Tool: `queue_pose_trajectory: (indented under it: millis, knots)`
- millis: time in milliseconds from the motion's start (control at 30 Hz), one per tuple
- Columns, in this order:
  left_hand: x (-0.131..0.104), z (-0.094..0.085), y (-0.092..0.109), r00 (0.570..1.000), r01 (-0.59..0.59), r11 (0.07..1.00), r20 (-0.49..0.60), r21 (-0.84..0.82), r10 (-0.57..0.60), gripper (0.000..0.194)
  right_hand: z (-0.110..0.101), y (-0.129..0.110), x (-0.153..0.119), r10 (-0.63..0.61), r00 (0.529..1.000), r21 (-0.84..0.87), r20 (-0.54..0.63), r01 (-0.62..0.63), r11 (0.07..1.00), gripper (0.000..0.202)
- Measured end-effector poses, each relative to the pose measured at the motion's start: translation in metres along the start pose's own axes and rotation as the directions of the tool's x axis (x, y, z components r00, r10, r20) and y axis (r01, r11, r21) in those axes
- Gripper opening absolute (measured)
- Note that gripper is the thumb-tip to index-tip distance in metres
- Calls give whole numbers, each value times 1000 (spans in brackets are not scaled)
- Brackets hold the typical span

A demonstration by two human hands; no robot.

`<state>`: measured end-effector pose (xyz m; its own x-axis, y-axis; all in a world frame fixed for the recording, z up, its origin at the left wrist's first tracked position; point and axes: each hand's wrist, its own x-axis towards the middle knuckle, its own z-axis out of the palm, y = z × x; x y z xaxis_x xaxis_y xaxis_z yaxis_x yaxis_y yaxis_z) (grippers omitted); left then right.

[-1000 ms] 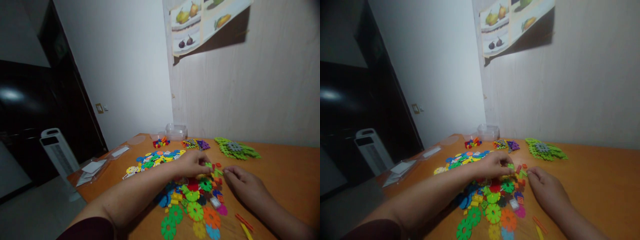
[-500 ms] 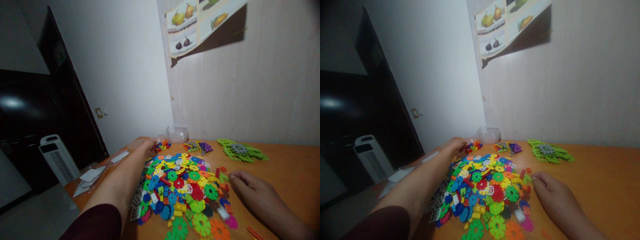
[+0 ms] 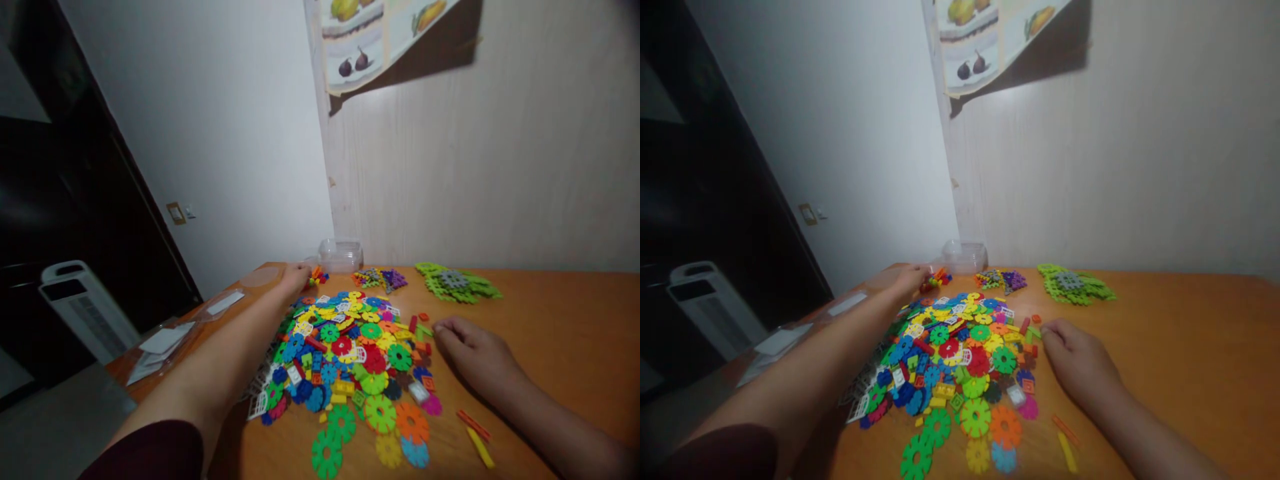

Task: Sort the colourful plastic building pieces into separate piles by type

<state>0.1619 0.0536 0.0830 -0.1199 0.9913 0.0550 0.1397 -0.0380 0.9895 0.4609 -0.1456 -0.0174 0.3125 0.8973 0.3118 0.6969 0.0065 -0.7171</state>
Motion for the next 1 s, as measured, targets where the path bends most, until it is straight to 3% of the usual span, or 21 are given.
queue_pose_trajectory:
  millis: [67, 133, 200, 300, 467, 533, 600, 700, 900, 1000]
  knots:
    - [-13, 12, 1, 991, -95, 993, 101, 73, 88, 11, 0, -3, -1, -14, 1000, 5, -18, 14, 1000, 35]
    - [-30, 26, 3, 930, -277, 950, 290, 148, 226, 5, -1, -5, -1, -18, 999, 7, -28, 18, 1000, 37]
    - [-51, 41, 4, 788, -489, 849, 519, 199, 332, 6, -2, -8, -1, -21, 999, 8, -29, 22, 1000, 39]
    - [-88, 57, 7, 572, -680, 703, 752, 210, 329, 12, -3, -12, -2, -23, 999, 19, -40, 24, 1000, 40]
    - [-142, 65, 16, 190, -906, 419, 944, 63, 268, 17, -3, -12, -1, -27, 999, 21, -42, 28, 999, 40]
    - [-156, 67, 17, 92, -952, 306, 968, 18, 232, 20, -2, -11, 0, -30, 999, 21, -41, 30, 999, 40]
    - [-166, 70, 16, 86, -975, 218, 978, 43, 191, 24, -1, -10, 1, -35, 999, 20, -39, 36, 999, 39]
    - [-177, 75, 14, 146, -983, 136, 979, 127, 144, 29, 0, -7, 2, -40, 999, 17, -21, 40, 999, 40]
    - [-187, 86, 15, 255, -962, 107, 966, 249, 42, 27, 4, -1, 3, -50, 999, 19, -1, 50, 999, 38]
    - [-191, 90, 15, 284, -954, 104, 959, 283, -5, 23, 4, 1, 3, -45, 999, -3, 8, 45, 999, 38]
